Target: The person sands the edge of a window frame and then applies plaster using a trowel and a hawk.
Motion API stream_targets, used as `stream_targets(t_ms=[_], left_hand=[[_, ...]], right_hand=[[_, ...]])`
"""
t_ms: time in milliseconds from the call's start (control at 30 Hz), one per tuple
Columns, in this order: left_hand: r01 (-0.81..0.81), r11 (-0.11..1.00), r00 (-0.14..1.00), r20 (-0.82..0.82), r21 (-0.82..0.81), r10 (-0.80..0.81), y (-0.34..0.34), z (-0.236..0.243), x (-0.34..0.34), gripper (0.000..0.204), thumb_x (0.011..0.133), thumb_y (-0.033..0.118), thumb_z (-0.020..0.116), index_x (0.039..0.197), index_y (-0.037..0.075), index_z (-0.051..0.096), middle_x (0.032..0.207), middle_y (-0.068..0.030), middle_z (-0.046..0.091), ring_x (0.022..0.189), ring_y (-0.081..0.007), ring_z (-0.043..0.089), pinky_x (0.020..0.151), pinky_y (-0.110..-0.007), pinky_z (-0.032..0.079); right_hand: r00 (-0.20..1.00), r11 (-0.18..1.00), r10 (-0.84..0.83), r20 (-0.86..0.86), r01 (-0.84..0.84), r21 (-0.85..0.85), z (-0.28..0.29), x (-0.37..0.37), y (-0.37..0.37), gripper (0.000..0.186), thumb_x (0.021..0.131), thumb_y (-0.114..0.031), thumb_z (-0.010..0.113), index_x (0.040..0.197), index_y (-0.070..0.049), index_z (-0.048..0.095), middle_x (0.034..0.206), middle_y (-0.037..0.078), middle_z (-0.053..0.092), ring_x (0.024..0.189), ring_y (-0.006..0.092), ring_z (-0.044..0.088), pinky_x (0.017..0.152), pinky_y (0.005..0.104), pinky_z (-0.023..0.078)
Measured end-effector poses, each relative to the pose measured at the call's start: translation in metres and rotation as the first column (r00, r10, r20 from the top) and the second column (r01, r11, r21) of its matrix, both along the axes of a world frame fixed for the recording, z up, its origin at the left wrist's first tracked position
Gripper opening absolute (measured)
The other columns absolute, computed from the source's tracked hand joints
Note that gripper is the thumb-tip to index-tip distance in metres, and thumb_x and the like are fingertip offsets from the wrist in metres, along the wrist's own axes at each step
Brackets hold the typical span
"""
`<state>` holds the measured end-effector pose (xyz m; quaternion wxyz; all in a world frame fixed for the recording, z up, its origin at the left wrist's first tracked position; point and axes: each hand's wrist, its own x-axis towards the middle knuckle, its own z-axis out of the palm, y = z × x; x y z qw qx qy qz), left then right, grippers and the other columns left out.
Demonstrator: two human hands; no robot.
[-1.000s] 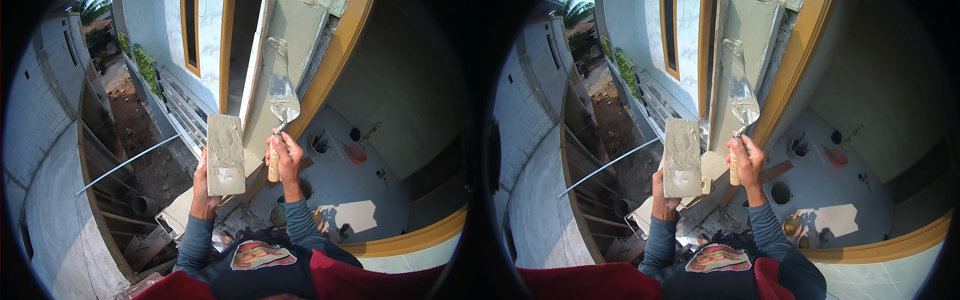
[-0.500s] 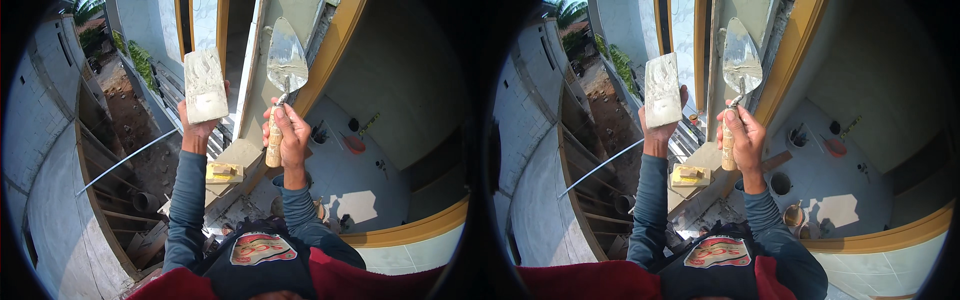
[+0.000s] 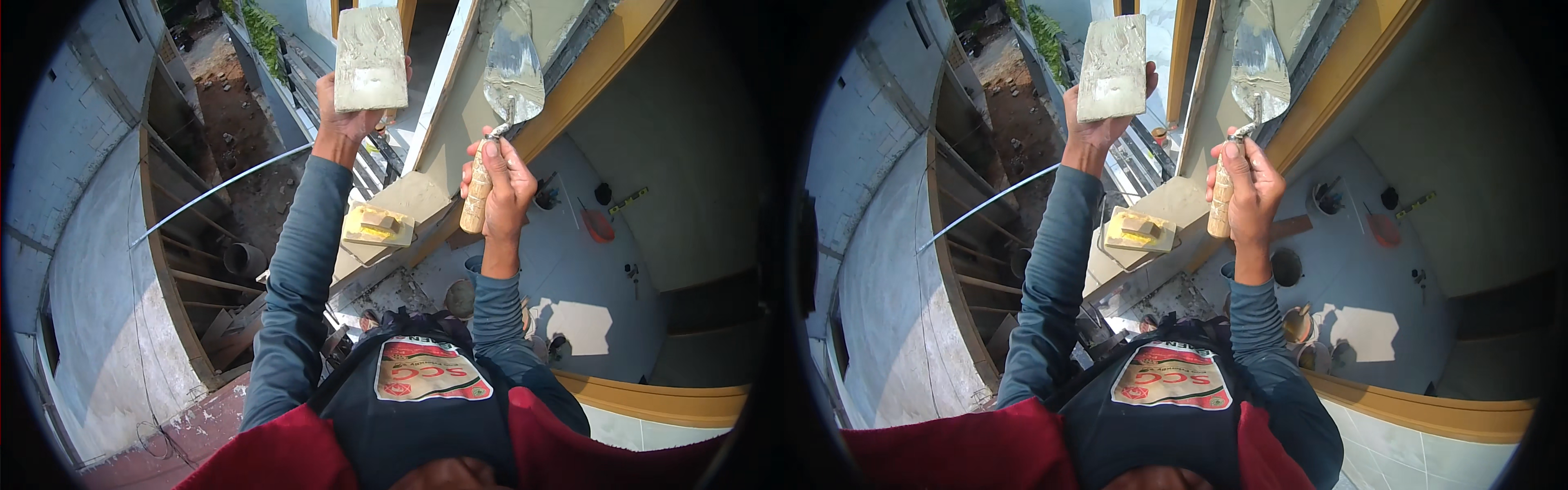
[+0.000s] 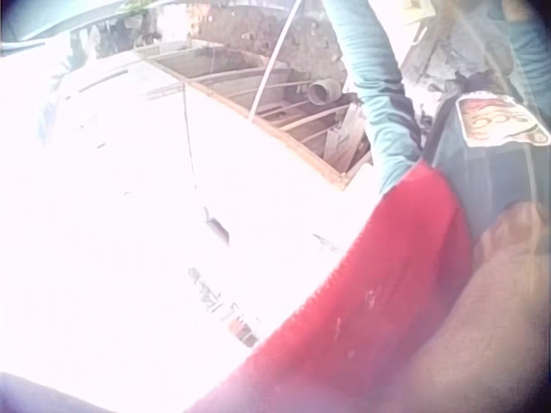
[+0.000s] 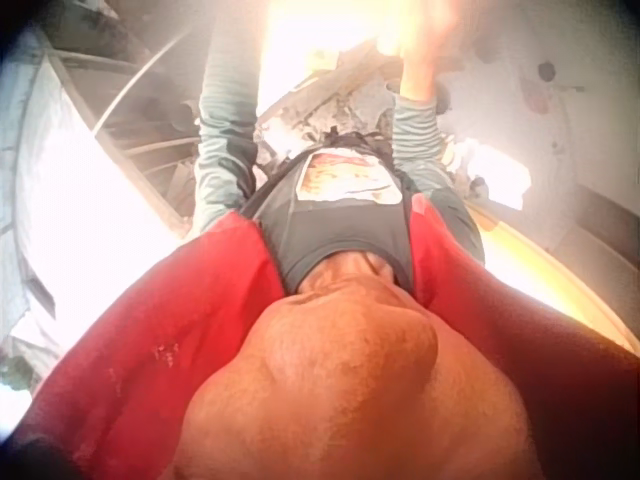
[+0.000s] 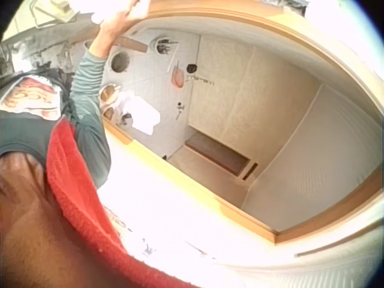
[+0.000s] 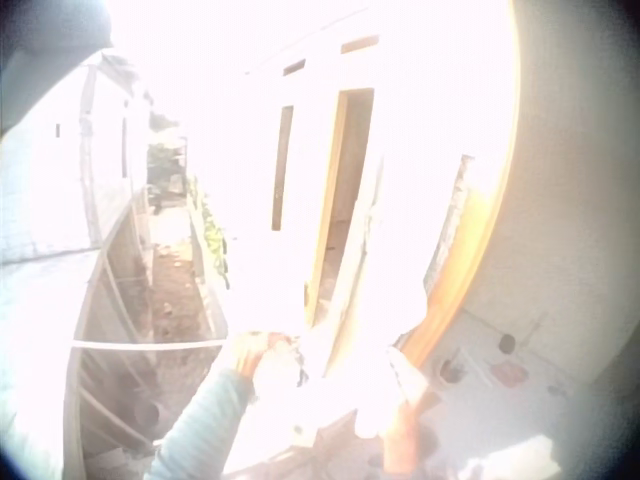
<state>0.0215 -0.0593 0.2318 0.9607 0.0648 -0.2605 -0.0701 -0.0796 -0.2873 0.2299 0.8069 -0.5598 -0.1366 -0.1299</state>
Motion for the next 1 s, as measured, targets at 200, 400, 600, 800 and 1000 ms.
stream_targets(t_ms=[200, 400, 600, 800, 1000], left_hand=[[-0.121, 0.989, 0.985, 0.133, 0.086, 0.109, -0.012, 0.035, 0.008, 0.063, 0.095, 0.026, 0.031, 0.150, -0.003, 0.035, 0.141, -0.0303, 0.049, 0.129, -0.0500, 0.050, 0.109, -0.057, 0.045], [-0.198, 0.953, 0.968, 0.199, 0.228, 0.154, -0.033, 0.082, 0.027, 0.065, 0.094, 0.029, 0.031, 0.151, -0.003, 0.032, 0.142, -0.0290, 0.048, 0.131, -0.0532, 0.047, 0.111, -0.059, 0.044], [-0.218, 0.925, 0.964, 0.219, 0.310, 0.153, -0.038, 0.084, 0.031, 0.065, 0.094, 0.026, 0.031, 0.152, -0.004, 0.030, 0.146, -0.0328, 0.042, 0.134, -0.0545, 0.042, 0.118, -0.061, 0.032], [-0.205, 0.919, 0.967, 0.217, 0.336, 0.136, -0.037, 0.082, 0.033, 0.067, 0.094, 0.031, 0.028, 0.151, -0.003, 0.033, 0.141, -0.0302, 0.050, 0.127, -0.0458, 0.054, 0.107, -0.052, 0.049], [-0.231, 0.897, 0.970, 0.163, 0.377, 0.181, -0.039, 0.090, 0.024, 0.064, 0.095, 0.030, 0.028, 0.151, -0.001, 0.034, 0.142, -0.0307, 0.049, 0.127, -0.0445, 0.055, 0.106, -0.052, 0.049]], right_hand=[[0.988, 0.984, -0.139, 0.068, 0.146, -0.101, -0.024, -0.029, 0.003, 0.046, 0.101, -0.019, 0.062, 0.135, 0.010, 0.053, 0.093, 0.008, 0.064, 0.064, 0.0092, 0.059, 0.052, 0.0256, 0.050], [0.984, 0.993, -0.098, 0.150, 0.107, -0.054, 0.022, -0.013, 0.019, 0.044, 0.101, -0.018, 0.062, 0.135, 0.009, 0.054, 0.092, 0.008, 0.064, 0.064, 0.0091, 0.059, 0.051, 0.0249, 0.050], [0.995, 0.996, -0.071, 0.068, 0.074, -0.041, 0.009, 0.017, 0.028, 0.034, 0.101, -0.023, 0.063, 0.119, 0.006, 0.061, 0.087, 0.006, 0.064, 0.060, 0.0081, 0.059, 0.049, 0.0242, 0.049], [0.998, 0.998, -0.054, 0.025, 0.053, 0.026, -0.019, 0.018, 0.027, 0.033, 0.100, -0.022, 0.064, 0.118, 0.006, 0.061, 0.088, 0.006, 0.063, 0.061, 0.0096, 0.059, 0.049, 0.0247, 0.049], [0.998, 0.996, -0.040, -0.057, 0.044, 0.074, -0.045, -0.003, 0.025, 0.034, 0.100, -0.018, 0.063, 0.123, 0.007, 0.059, 0.089, 0.006, 0.062, 0.062, 0.0094, 0.058, 0.051, 0.0247, 0.048]])
